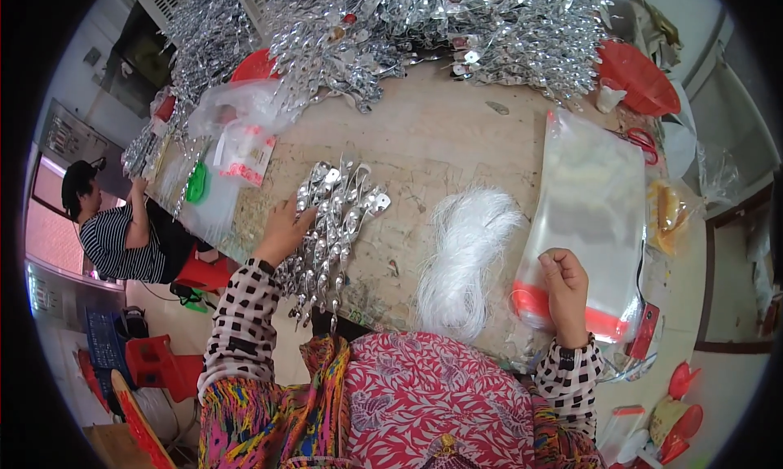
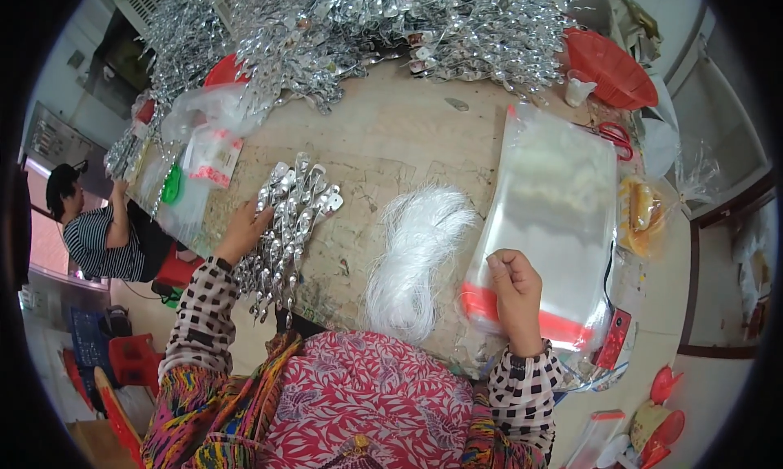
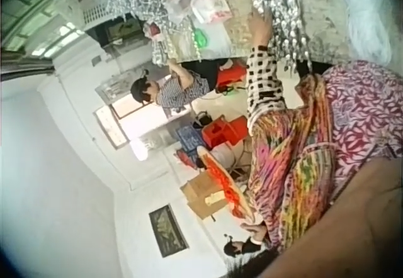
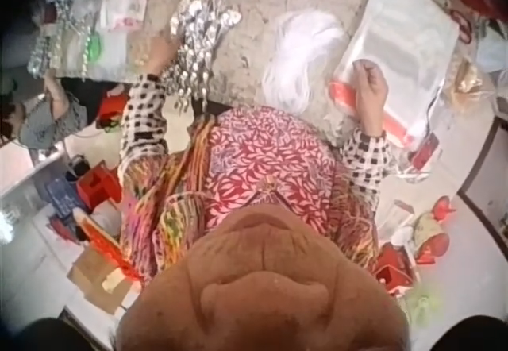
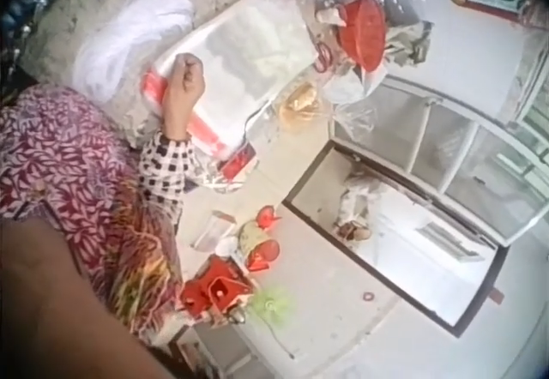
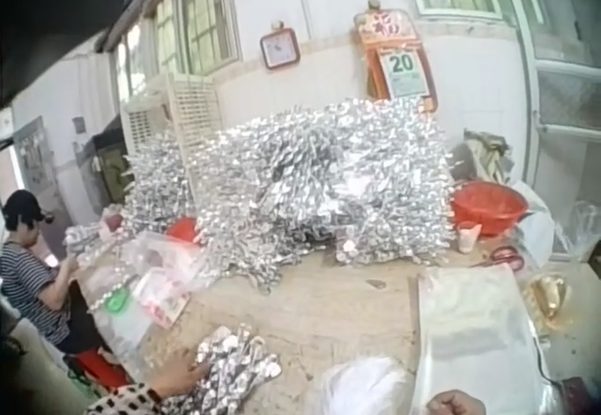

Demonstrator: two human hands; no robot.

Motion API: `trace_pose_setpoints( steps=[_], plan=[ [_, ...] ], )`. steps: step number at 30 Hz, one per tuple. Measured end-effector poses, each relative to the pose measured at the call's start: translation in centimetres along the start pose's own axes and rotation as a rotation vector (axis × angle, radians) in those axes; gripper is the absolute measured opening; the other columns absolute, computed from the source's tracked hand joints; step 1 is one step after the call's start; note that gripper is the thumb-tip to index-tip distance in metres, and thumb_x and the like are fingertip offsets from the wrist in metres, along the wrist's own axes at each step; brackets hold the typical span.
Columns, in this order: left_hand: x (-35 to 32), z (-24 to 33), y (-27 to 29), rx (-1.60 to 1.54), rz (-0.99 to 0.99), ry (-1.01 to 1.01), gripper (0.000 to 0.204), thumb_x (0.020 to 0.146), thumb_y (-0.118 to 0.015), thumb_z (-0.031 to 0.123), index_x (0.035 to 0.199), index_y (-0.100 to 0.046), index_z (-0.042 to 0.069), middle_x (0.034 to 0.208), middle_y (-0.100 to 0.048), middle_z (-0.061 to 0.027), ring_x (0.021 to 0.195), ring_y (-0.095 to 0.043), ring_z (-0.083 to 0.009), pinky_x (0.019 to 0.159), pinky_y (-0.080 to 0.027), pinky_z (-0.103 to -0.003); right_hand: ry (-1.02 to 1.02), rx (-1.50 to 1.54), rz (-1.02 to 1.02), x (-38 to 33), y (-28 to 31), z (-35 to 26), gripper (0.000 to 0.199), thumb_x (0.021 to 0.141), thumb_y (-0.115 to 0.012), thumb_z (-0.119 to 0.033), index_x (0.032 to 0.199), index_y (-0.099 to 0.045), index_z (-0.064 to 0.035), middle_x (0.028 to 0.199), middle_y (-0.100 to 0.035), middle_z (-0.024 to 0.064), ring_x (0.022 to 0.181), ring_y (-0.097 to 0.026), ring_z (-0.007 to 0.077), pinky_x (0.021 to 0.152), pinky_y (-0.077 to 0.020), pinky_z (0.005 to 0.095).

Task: Packaging and sorting silver decorative chains into clear plastic bags at a workshop table.

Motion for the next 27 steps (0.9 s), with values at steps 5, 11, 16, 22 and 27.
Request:
trace_pose_setpoints(
  steps=[5, 11, 16, 22, 27],
  plan=[
    [0.6, 0.2, 0.6, 0.008, 0.106, 0.123, 0.058, 0.090, -0.053, 0.035, 0.133, -0.038, -0.001, 0.116, -0.052, -0.0244, 0.108, -0.050, -0.0363, 0.092, -0.039, -0.040, -0.014, -0.022, -0.009, 0.1, 0.2, -0.2, 0.010, 0.091, -0.057, -0.010, 0.089, -0.057, -0.0001, 0.075, -0.050, -0.0061, 0.067, -0.040, 0.0020, 0.059, -0.0341, 0.0167],
    [0.2, 2.7, 1.2, -0.369, -0.117, 0.058, 0.059, 0.092, -0.051, 0.032, 0.136, -0.032, -0.001, 0.111, -0.059, -0.0234, 0.105, -0.056, -0.0320, 0.091, -0.042, -0.037, -0.017, -0.015, 0.001, 0.3, 0.6, -0.6, 0.010, 0.091, -0.057, -0.009, 0.088, -0.057, 0.0000, 0.073, -0.049, -0.0064, 0.066, -0.039, 0.0014, 0.057, -0.0329, 0.0166],
    [1.3, 1.4, 1.4, -0.288, -0.080, 0.019, 0.062, 0.091, -0.052, 0.036, 0.136, -0.031, -0.001, 0.112, -0.059, -0.0244, 0.103, -0.058, -0.0333, 0.090, -0.043, -0.039, 0.026, -0.015, -0.010, 1.1, 0.9, -0.4, 0.009, 0.091, -0.056, -0.009, 0.089, -0.057, -0.0004, 0.072, -0.047, -0.0074, 0.063, -0.037, 0.0008, 0.056, -0.0311, 0.0163],
    [3.8, 3.9, 3.9, -0.094, -0.033, -0.060, 0.071, 0.089, -0.057, 0.032, 0.141, -0.021, -0.002, 0.132, -0.043, -0.0272, 0.125, -0.042, -0.0359, 0.102, -0.033, -0.038, 0.048, -0.043, -0.049, 1.4, 1.4, -0.3, 0.009, 0.091, -0.055, -0.009, 0.090, -0.056, -0.0006, 0.075, -0.047, -0.0079, 0.066, -0.038, 0.0005, 0.058, -0.0312, 0.0157],
    [9.1, 8.3, 7.5, -0.200, -0.006, -0.200, 0.066, 0.089, -0.059, 0.030, 0.140, -0.028, 0.000, 0.121, -0.053, -0.0233, 0.109, -0.054, -0.0307, 0.092, -0.042, -0.034, 0.069, -0.031, -0.011, 1.0, 1.6, -1.2, 0.009, 0.091, -0.055, -0.009, 0.089, -0.056, -0.0009, 0.074, -0.047, -0.0081, 0.064, -0.036, 0.0000, 0.056, -0.0298, 0.0156]
  ],
)
Point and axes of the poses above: each hand's wrist, its own x-axis towards the middle knuckle, its own y-axis out of the back of the hand, z = x × y, the point moved 2 cm from there along x, towards the middle knuckle
